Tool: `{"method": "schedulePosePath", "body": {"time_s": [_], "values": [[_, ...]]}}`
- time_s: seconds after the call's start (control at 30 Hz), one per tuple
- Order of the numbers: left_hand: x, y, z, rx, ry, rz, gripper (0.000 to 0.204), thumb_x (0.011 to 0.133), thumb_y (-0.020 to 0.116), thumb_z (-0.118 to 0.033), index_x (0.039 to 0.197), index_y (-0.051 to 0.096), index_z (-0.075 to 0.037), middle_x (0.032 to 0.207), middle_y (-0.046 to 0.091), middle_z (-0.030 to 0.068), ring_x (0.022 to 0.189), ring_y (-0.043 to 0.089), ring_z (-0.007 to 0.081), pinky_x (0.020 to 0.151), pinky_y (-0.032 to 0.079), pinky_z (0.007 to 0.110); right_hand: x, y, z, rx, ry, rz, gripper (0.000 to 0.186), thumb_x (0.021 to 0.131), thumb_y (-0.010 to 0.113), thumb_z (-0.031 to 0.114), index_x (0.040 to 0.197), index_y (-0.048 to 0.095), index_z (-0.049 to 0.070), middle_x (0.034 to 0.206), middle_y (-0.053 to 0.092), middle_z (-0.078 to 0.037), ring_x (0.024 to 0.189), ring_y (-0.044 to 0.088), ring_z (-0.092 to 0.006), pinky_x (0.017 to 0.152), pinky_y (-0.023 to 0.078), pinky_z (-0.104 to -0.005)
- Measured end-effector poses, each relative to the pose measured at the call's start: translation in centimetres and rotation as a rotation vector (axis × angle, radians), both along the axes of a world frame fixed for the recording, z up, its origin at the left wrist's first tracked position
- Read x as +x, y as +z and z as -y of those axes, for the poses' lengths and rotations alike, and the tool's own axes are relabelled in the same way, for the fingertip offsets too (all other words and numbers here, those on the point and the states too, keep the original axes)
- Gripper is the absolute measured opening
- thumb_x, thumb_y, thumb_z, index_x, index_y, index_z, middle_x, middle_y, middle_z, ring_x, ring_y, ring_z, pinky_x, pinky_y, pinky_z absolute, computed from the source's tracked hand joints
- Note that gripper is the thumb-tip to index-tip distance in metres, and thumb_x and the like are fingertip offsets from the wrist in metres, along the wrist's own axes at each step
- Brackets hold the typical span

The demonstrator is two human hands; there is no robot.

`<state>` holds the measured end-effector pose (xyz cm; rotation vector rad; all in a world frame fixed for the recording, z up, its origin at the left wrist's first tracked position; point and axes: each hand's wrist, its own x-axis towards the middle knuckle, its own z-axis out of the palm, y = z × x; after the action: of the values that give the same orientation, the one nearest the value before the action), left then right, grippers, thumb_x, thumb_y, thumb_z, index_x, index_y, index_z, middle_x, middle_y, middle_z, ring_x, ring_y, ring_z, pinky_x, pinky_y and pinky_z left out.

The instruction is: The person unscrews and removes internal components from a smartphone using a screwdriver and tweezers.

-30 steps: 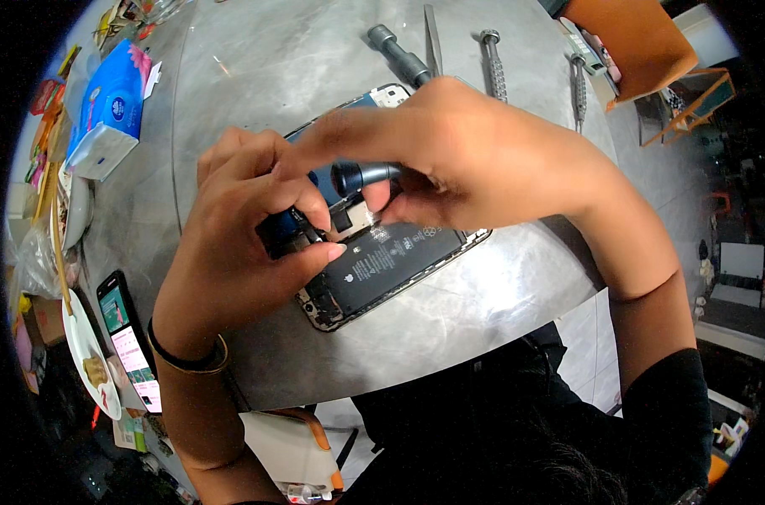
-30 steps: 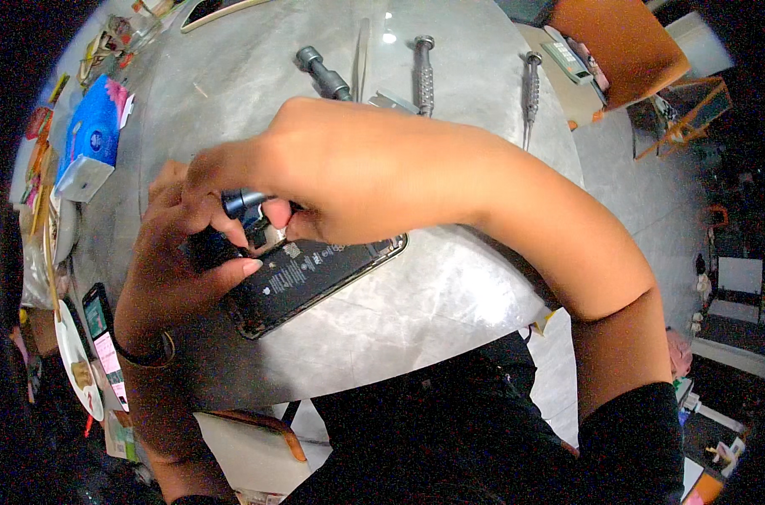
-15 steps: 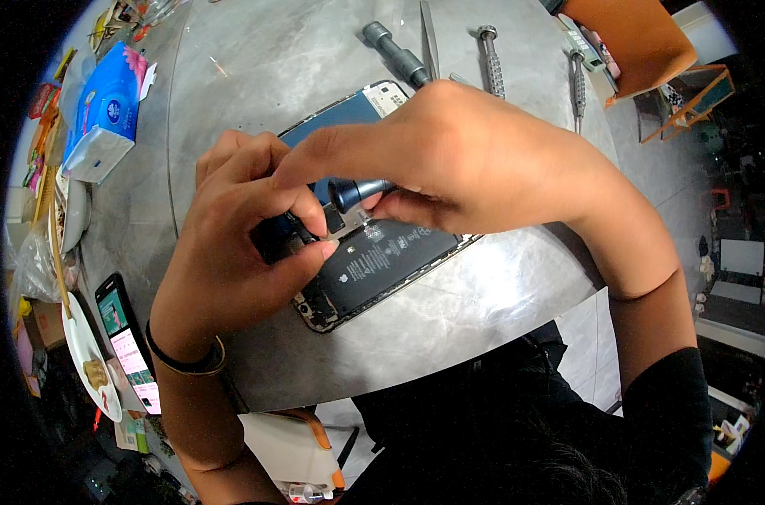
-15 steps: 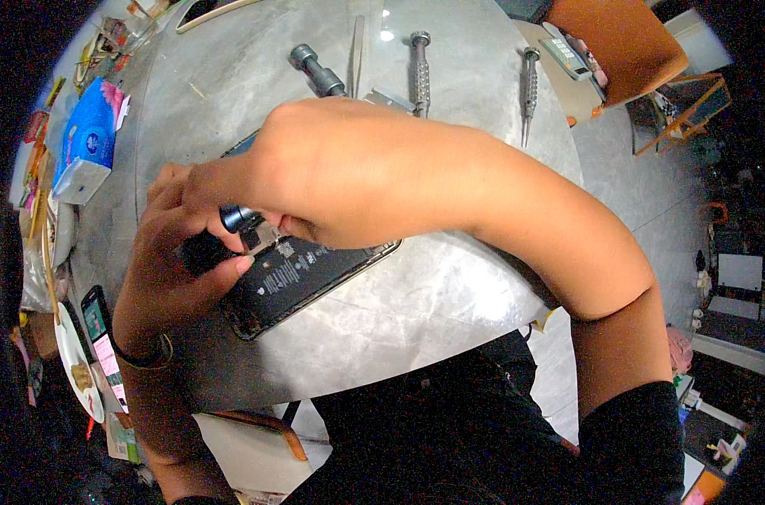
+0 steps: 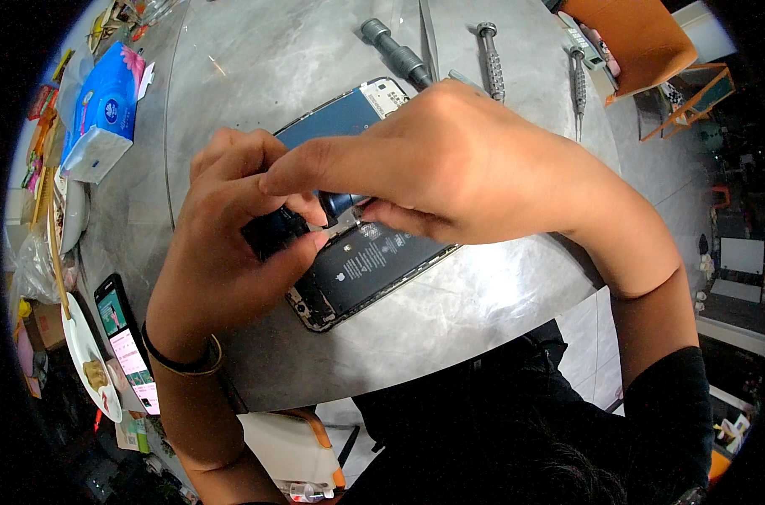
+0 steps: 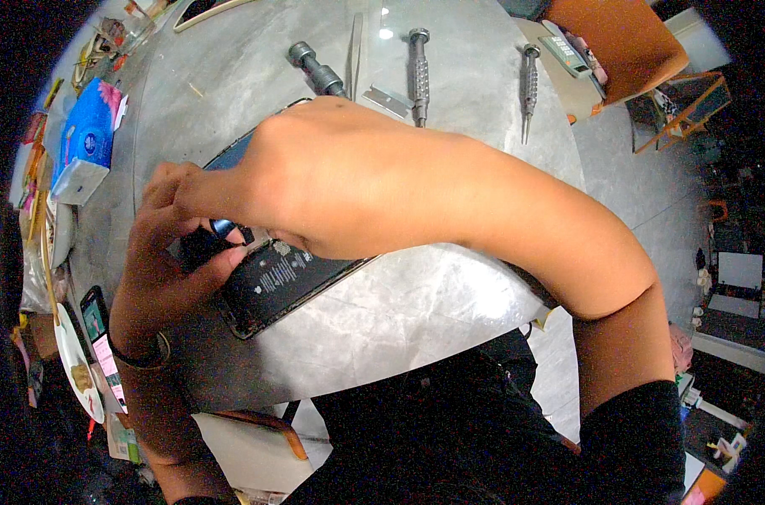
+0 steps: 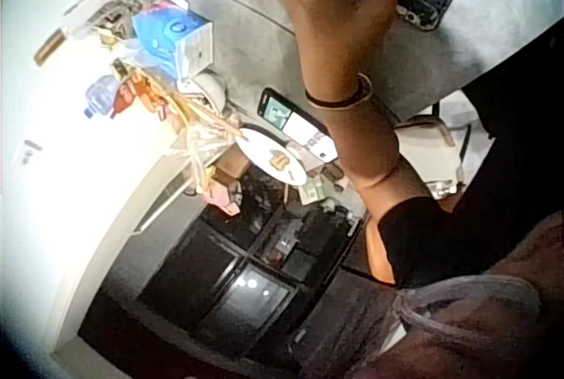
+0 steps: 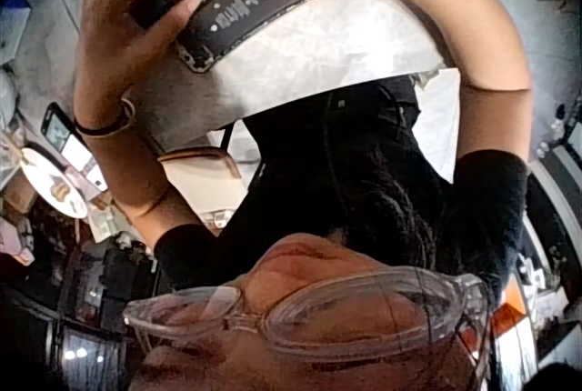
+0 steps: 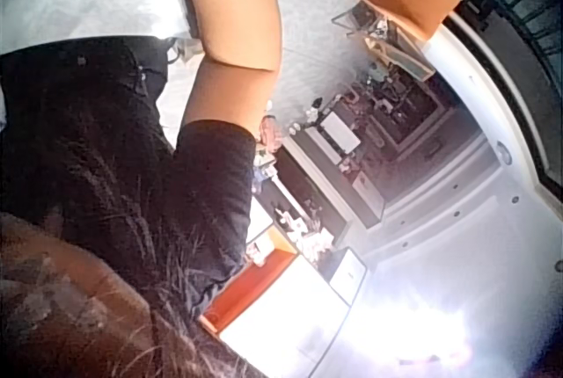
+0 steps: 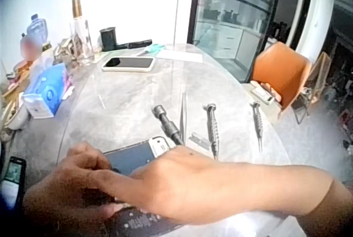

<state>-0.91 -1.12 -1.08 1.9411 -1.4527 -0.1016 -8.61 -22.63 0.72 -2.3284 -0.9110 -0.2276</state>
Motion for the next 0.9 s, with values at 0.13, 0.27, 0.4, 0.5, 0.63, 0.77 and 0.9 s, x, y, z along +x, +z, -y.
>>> {"method": "schedulePosePath", "body": {"time_s": [0.13,0.27,0.4,0.5,0.63,0.77,0.9], "values": [[0.17,-0.39,-0.10,-0.050,-0.005,-0.007,0.014,0.067,0.072,-0.011,0.079,0.065,-0.013,0.089,0.058,0.0043,0.090,0.052,0.0232,0.086,0.033,0.036,-0.17,0.03,-0.15,-0.014,-0.010,0.018,0.027,0.074,0.060,0.007,0.101,0.057,0.008,0.064,0.061,-0.018,0.062,0.062,-0.0391,0.054,0.048,-0.0486],[0.11,0.11,-0.01,0.022,0.014,-0.048,0.011,0.069,0.072,-0.012,0.078,0.066,-0.013,0.089,0.058,0.0038,0.089,0.051,0.0224,0.086,0.033,0.036,-0.16,-0.09,-0.06,-0.066,-0.006,0.039,0.028,0.073,0.060,0.006,0.101,0.057,0.008,0.062,0.060,-0.018,0.060,0.062,-0.0383,0.052,0.048,-0.0479],[0.12,0.29,-0.11,0.043,0.018,-0.056,0.010,0.070,0.073,-0.013,0.076,0.066,-0.012,0.088,0.059,0.0033,0.089,0.051,0.0216,0.086,0.034,0.035,-0.28,0.30,-0.10,-0.090,0.000,0.044,0.030,0.072,0.059,0.005,0.103,0.057,0.008,0.061,0.060,-0.017,0.059,0.062,-0.0379,0.052,0.048,-0.0474],[0.14,0.27,-0.13,0.045,0.016,-0.067,0.009,0.070,0.073,-0.014,0.075,0.066,-0.011,0.088,0.059,0.0032,0.090,0.051,0.0210,0.087,0.034,0.035,-0.32,0.29,-0.16,-0.116,-0.001,0.056,0.031,0.072,0.059,0.005,0.103,0.057,0.008,0.060,0.060,-0.017,0.059,0.062,-0.0378,0.051,0.048,-0.0474],[0.22,0.27,-0.07,0.058,0.020,-0.087,0.009,0.070,0.074,-0.015,0.074,0.067,-0.010,0.088,0.059,0.0031,0.090,0.051,0.0206,0.087,0.034,0.035,-0.26,0.04,-0.07,-0.098,0.009,0.062,0.028,0.072,0.060,0.006,0.100,0.055,0.008,0.060,0.059,-0.016,0.059,0.062,-0.0376,0.051,0.048,-0.0474],[0.28,0.19,-0.22,0.068,0.021,-0.102,0.010,0.070,0.075,-0.017,0.074,0.068,-0.010,0.088,0.059,0.0030,0.091,0.051,0.0205,0.088,0.034,0.035,-0.16,-0.04,-0.09,-0.085,0.021,0.054,0.026,0.072,0.060,0.006,0.098,0.054,0.007,0.060,0.059,-0.016,0.059,0.062,-0.0375,0.051,0.047,-0.0475],[0.34,0.32,-0.27,0.068,0.010,-0.102,0.009,0.071,0.075,-0.017,0.075,0.069,-0.011,0.088,0.059,0.0028,0.091,0.051,0.0207,0.087,0.034,0.035,-0.05,-0.14,-0.09,-0.072,0.026,0.034,0.026,0.073,0.060,0.006,0.098,0.054,0.008,0.059,0.058,-0.016,0.059,0.061,-0.0376,0.050,0.047,-0.0473]]}}
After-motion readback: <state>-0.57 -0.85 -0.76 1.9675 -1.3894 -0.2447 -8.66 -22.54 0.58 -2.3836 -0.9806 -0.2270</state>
